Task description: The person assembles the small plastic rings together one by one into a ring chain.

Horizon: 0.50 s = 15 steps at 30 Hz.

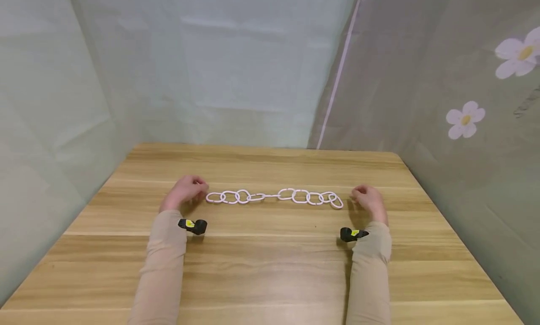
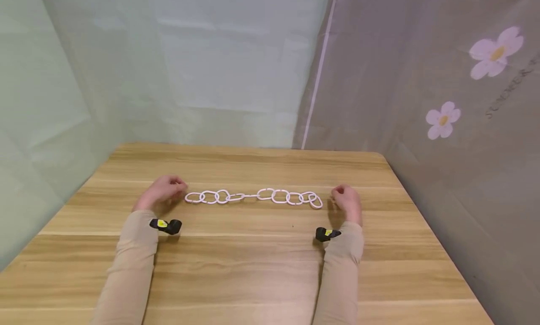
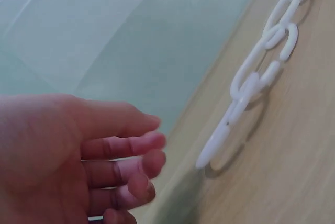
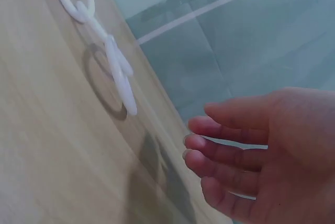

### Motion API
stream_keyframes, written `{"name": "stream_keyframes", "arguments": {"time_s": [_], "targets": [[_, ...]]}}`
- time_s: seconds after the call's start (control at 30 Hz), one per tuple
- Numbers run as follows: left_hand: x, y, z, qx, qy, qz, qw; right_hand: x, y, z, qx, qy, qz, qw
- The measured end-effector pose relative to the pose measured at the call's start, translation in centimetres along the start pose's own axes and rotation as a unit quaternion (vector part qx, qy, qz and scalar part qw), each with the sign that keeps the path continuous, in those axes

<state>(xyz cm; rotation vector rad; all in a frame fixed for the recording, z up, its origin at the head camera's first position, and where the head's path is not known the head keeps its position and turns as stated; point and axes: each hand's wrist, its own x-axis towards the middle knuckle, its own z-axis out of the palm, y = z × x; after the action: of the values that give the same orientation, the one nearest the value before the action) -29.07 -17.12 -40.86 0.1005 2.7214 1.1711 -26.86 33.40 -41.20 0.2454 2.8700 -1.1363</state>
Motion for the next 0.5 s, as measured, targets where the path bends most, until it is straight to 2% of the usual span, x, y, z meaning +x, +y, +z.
{"name": "stream_keyframes", "arguments": {"time_s": [0.17,0.37,0.5], "targets": [[0.8,0.2,0.2,0.004,0.029,0.015,0.9995,1.0,-0.4,0.6,-0.031,0.002,-0.044,0.9986],[1.5,0.7,0.9,0.043,0.074,0.046,0.9953,1.8,-0.7,1.1,-0.045,0.000,-0.080,0.9957],[2.5,1.6,1.9,0.072,0.103,0.065,0.9899,2.5,-2.2,1.6,-0.107,-0.005,-0.111,0.9880]]}}
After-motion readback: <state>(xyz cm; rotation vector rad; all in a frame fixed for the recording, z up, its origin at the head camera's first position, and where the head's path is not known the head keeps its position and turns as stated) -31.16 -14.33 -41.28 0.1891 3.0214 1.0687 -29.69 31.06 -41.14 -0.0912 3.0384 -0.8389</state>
